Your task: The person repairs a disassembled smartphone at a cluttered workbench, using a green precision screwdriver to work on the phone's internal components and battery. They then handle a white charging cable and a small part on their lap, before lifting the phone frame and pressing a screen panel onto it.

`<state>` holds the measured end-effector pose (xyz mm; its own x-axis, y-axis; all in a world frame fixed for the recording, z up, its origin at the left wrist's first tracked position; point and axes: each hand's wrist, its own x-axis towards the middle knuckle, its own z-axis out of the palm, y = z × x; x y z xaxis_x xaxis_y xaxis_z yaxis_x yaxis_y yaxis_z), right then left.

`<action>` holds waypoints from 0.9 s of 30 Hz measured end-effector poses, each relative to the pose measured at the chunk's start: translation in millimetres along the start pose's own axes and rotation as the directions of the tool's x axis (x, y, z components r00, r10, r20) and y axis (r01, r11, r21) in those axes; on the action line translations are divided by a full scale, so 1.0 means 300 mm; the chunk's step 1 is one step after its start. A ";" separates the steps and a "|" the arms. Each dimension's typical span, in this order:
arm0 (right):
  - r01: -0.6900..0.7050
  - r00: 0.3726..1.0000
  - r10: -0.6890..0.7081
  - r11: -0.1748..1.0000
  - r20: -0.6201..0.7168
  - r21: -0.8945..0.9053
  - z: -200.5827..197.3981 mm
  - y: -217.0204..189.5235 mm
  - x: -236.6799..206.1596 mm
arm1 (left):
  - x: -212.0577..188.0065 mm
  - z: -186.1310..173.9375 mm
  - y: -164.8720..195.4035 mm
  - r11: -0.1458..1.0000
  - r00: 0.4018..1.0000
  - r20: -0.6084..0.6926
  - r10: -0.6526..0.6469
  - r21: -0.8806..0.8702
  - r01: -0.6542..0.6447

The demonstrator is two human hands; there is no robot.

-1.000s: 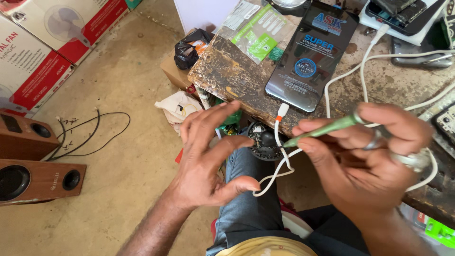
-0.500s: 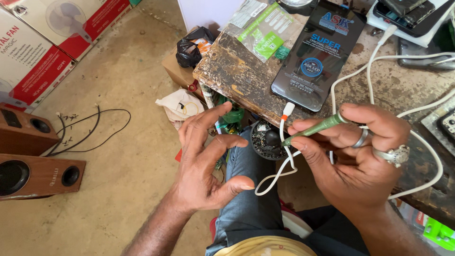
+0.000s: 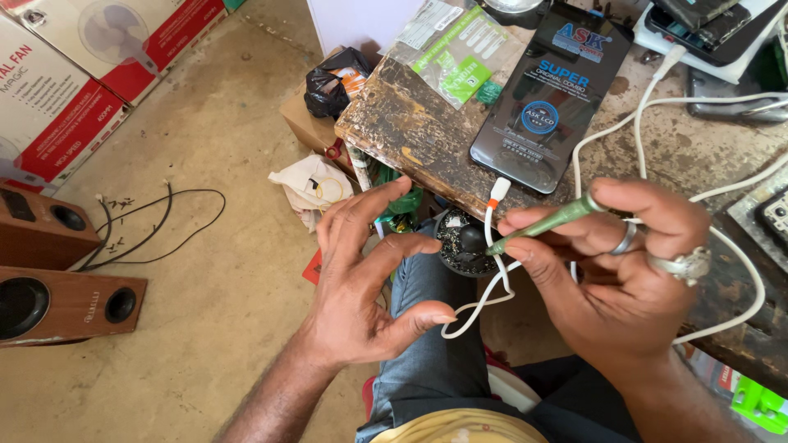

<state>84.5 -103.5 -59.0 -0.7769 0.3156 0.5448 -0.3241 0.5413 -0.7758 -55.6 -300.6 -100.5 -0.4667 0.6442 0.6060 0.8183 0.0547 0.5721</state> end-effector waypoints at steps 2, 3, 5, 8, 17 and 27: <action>-0.003 1.000 0.004 1.000 -0.002 0.016 -0.010 -0.003 0.005 | 0.009 -0.001 0.005 1.000 1.000 0.010 0.004 0.002 -0.004; -0.019 1.000 0.019 1.000 -0.005 0.011 -0.013 -0.005 0.006 | 0.015 0.000 0.010 1.000 1.000 0.019 0.004 0.005 -0.004; -0.049 0.999 0.049 0.999 -0.010 0.002 -0.018 -0.011 0.009 | 0.026 0.003 0.022 1.000 0.999 0.033 -0.001 0.006 0.001; -0.062 0.998 0.062 0.998 -0.028 0.023 -0.018 -0.021 0.017 | 0.045 0.013 0.048 0.999 0.999 0.043 -0.033 0.002 0.033; -0.024 0.999 0.017 0.989 -0.048 -0.144 -0.066 -0.097 0.029 | 0.081 0.059 0.116 0.996 0.996 -0.040 -0.085 -0.029 0.083; -0.017 0.988 -0.017 0.977 -0.156 -0.214 -0.116 -0.134 -0.001 | 0.132 0.097 0.211 0.980 0.987 -0.101 -0.127 -0.166 0.109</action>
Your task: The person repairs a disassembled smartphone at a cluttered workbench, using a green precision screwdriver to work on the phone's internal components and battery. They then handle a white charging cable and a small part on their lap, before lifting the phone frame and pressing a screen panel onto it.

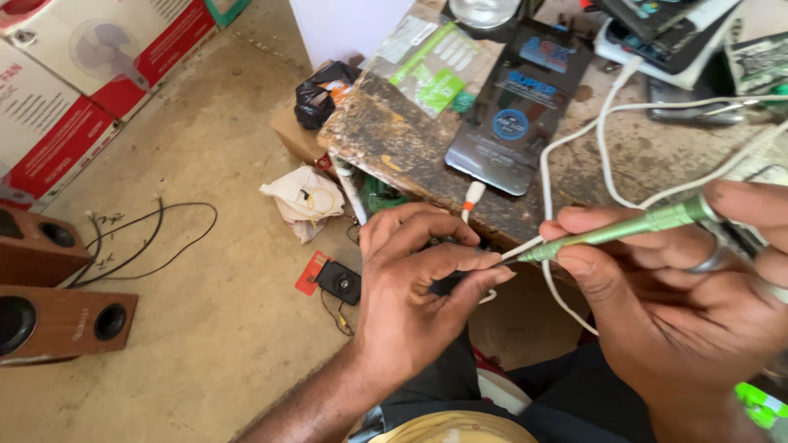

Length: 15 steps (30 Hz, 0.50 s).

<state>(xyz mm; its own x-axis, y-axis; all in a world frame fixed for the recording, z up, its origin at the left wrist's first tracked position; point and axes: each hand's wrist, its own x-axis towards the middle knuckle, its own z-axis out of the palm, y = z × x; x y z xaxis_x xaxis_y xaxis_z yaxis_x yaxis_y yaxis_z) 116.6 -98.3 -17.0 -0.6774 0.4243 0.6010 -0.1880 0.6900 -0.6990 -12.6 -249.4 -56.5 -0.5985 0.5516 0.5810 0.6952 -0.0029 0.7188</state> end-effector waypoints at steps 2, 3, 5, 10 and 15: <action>-0.028 0.999 0.030 0.995 0.021 -0.095 -0.074 0.016 -0.043 | 0.020 0.022 0.042 0.999 1.000 0.027 0.008 -0.046 -0.007; -0.047 0.998 0.052 0.990 0.027 -0.136 -0.120 0.029 -0.063 | 0.038 0.040 0.063 0.997 0.999 0.051 0.018 -0.077 -0.014; -0.081 0.995 0.091 0.970 0.034 -0.231 -0.228 0.071 -0.076 | 0.096 0.093 0.100 0.987 0.991 0.120 0.057 -0.153 -0.039; -0.019 0.996 0.051 0.917 0.070 -0.399 -0.574 0.217 0.081 | 0.324 0.370 0.169 0.888 0.938 0.131 0.320 -0.387 -0.249; -0.134 0.989 0.113 0.959 -0.098 -0.251 -0.687 0.283 0.130 | 0.468 0.644 0.155 0.865 0.867 0.358 0.347 -0.480 -0.148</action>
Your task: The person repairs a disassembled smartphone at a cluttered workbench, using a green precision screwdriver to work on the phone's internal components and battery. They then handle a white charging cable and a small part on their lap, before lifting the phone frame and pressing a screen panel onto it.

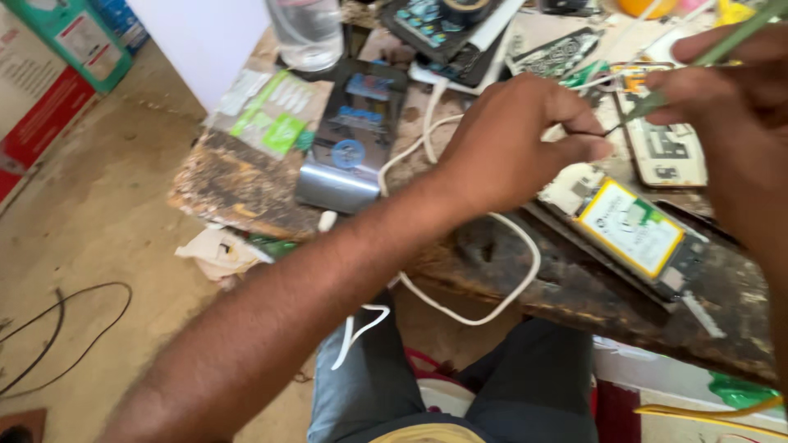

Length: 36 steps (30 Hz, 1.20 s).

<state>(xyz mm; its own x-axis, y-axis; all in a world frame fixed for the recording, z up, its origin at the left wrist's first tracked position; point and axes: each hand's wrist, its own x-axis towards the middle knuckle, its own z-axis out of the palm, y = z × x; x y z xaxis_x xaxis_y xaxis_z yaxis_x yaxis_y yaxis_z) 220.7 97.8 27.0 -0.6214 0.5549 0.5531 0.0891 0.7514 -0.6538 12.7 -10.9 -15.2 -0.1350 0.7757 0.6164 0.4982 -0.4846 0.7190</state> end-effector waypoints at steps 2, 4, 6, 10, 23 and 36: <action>-0.019 1.000 0.019 0.998 -0.008 -0.060 0.018 -0.008 -0.010 | 0.033 0.026 -0.053 0.999 0.995 0.099 0.013 -0.033 -0.009; 0.044 0.999 -0.043 0.998 0.017 -0.042 0.031 -0.029 -0.003 | 0.039 0.034 -0.094 0.995 0.981 0.168 0.095 -0.018 -0.093; 0.120 0.992 -0.119 0.993 0.048 -0.015 0.026 -0.050 0.015 | 0.051 0.037 -0.121 0.996 0.969 0.234 0.075 0.037 -0.086; 0.128 0.990 -0.127 0.992 0.058 -0.019 0.056 -0.033 0.033 | 0.067 0.042 -0.140 0.974 0.934 0.312 -0.174 0.191 0.118; 0.151 0.985 -0.153 0.988 0.079 0.029 0.070 0.039 0.031 | 0.057 0.050 -0.132 0.972 0.979 0.184 -0.092 0.231 0.048; 0.188 0.982 -0.179 0.952 0.059 -0.242 0.086 0.003 0.034 | -0.001 0.041 -0.017 0.891 0.980 0.134 -0.149 0.447 0.074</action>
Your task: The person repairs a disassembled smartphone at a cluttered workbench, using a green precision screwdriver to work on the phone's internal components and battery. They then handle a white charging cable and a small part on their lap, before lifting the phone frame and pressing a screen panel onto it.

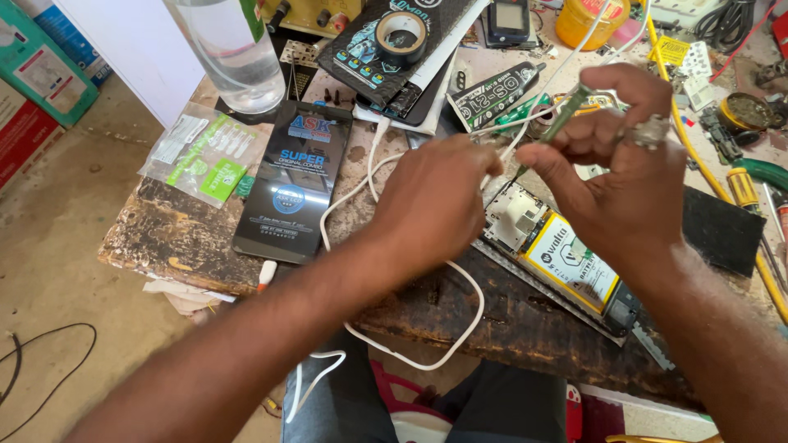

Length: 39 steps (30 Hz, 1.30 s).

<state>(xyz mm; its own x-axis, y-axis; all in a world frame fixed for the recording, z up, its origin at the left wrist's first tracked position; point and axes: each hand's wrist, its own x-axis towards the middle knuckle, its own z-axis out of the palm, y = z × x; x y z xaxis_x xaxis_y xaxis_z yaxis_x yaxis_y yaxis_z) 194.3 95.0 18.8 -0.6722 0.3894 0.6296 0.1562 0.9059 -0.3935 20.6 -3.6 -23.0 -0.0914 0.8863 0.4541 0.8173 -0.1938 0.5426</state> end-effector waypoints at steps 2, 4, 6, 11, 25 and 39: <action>0.076 0.997 -0.078 0.993 0.026 0.087 -0.005 -0.005 0.022 | -0.072 -0.007 0.057 0.985 0.996 0.090 -0.010 0.170 -0.006; -0.029 1.000 0.031 0.955 -0.004 0.295 -0.017 -0.011 0.034 | -0.130 0.014 0.129 0.955 0.989 0.011 0.145 0.261 -0.143; -0.066 0.996 0.078 0.975 -0.047 0.211 -0.018 -0.019 0.036 | -0.192 0.031 0.180 0.954 0.987 -0.040 0.158 0.263 -0.142; -0.073 0.994 0.055 0.979 -0.099 -0.189 -0.009 -0.026 0.034 | -0.228 0.068 0.211 0.931 0.984 -0.095 0.151 0.349 -0.109; 0.067 0.996 -0.073 0.993 0.060 0.092 0.002 -0.032 0.048 | -0.191 0.109 0.251 0.856 0.989 -0.082 0.123 0.513 -0.064; -0.089 0.996 0.088 0.995 0.032 0.046 -0.008 -0.031 0.028 | -0.198 0.117 0.244 0.878 0.988 -0.097 0.120 0.474 -0.060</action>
<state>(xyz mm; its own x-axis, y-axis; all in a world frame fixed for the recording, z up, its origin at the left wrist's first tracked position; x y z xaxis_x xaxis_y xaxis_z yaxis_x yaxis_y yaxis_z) 188.8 90.1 29.5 -0.6790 0.4617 0.5707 0.1819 0.8590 -0.4785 105.9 -55.8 -35.0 -0.0471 0.8116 0.5823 0.9931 -0.0244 0.1143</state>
